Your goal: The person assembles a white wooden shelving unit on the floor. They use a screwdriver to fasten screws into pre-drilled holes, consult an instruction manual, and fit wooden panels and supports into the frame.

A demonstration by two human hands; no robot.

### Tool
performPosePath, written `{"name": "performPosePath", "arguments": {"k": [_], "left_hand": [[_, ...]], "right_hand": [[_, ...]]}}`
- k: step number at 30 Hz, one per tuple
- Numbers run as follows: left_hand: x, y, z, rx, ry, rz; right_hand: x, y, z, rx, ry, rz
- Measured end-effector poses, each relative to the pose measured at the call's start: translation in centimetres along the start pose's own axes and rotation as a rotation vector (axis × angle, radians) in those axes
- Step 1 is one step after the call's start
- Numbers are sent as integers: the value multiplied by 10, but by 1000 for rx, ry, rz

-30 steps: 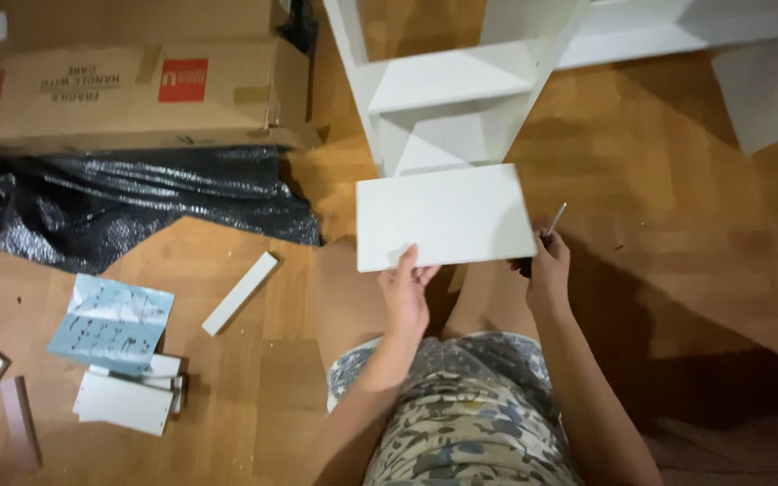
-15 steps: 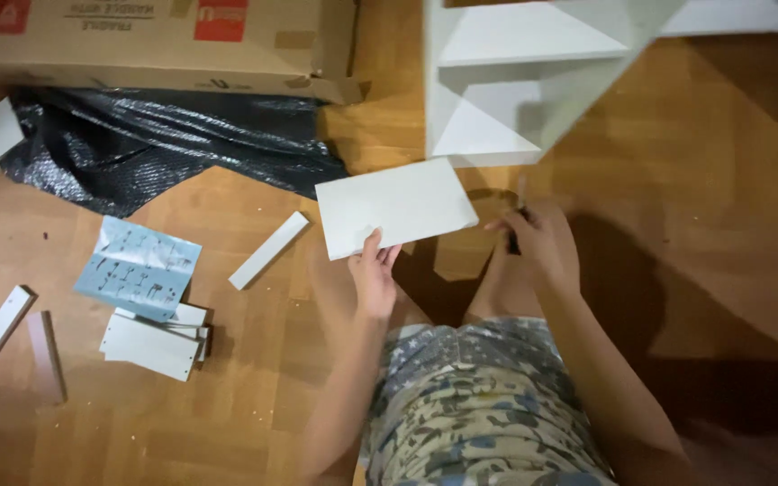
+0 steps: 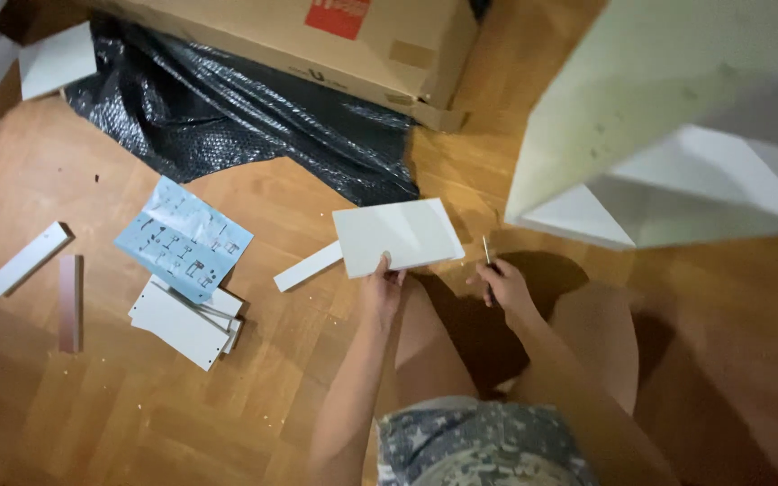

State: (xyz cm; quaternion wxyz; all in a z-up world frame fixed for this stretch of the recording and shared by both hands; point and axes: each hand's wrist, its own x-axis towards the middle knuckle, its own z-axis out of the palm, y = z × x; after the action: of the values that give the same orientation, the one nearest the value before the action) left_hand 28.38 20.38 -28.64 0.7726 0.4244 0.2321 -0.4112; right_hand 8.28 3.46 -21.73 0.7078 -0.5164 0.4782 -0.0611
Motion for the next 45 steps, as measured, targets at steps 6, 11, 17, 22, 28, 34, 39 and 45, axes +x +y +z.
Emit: {"name": "performPosePath", "arguments": {"k": [6,11,17,22,28,34,39,45], "left_hand": [[115,-12,6,-148,38,56],[197,-38,-27,-165,99,50],[227,-47,-91,133,98,45],[170,27,-117,722,211,420],[151,85,-187,1220,430,636],[166,124,-269,853,722,696],[168,198,-306,794,865,854],[194,243,-337,-387,634,485]], "right_hand": [[53,5,7,-13,-13,156],[88,0,18,-151,22,210],[127,13,52,-50,-3,167],[141,24,89,-183,-61,232],[140,24,115,-82,-109,204],[146,20,147,-197,-105,288],[164,-2,237,-97,-233,204],[176,-5,330,-225,-260,358]]}}
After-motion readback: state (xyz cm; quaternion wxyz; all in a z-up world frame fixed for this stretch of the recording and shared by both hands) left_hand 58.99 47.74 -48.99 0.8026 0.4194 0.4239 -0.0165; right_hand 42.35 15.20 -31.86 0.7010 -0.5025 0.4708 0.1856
